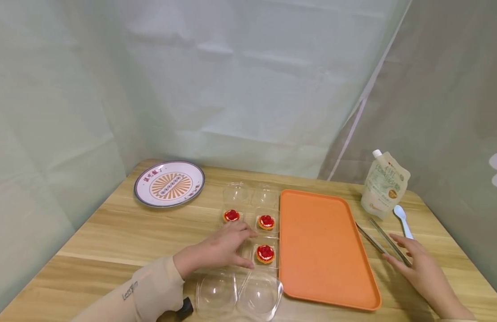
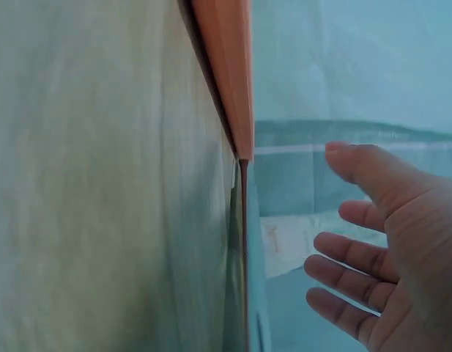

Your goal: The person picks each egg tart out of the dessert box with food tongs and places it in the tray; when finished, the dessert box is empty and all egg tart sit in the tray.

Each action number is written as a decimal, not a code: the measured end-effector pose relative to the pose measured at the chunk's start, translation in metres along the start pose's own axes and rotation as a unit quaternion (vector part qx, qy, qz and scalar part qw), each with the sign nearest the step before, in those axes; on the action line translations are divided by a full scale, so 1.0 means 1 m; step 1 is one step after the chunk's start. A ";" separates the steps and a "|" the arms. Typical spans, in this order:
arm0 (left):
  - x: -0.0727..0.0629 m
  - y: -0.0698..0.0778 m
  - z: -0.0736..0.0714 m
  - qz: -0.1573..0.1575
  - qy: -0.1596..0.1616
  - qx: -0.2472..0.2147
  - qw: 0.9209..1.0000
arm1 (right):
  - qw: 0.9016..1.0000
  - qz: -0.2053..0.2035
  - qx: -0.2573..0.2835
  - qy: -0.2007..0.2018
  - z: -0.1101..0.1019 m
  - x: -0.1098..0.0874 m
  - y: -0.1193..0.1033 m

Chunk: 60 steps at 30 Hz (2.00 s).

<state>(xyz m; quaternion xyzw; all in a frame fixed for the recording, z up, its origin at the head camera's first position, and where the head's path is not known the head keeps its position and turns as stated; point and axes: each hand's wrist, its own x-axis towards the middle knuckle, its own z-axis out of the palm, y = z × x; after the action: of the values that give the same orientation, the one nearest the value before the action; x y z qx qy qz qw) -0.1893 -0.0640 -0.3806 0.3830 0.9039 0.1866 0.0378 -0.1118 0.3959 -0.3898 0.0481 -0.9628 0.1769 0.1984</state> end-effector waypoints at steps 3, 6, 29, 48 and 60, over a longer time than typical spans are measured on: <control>0.001 -0.001 0.002 0.000 0.002 0.001 1.000 | 1.000 0.012 -0.012 0.000 0.000 -0.003 0.006; 0.002 -0.002 0.004 -0.001 0.006 -0.003 1.000 | 1.000 0.018 -0.017 0.000 0.001 -0.004 0.011; 0.001 -0.008 0.007 0.001 0.013 -0.026 1.000 | 0.993 0.059 -0.069 -0.081 0.000 -0.008 0.032; 0.000 -0.009 0.008 -0.005 0.011 -0.045 0.999 | 0.992 0.044 -0.097 -0.073 -0.011 -0.007 0.026; 0.001 -0.008 0.008 0.005 0.015 -0.028 0.999 | 0.987 0.064 -0.109 -0.094 -0.031 -0.005 0.021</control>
<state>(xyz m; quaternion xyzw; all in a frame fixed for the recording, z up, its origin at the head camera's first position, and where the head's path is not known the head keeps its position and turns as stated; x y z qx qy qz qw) -0.1942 -0.0659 -0.3907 0.3835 0.8967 0.2182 0.0341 -0.0990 0.4271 -0.3717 -0.0191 -0.9919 0.0776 0.0990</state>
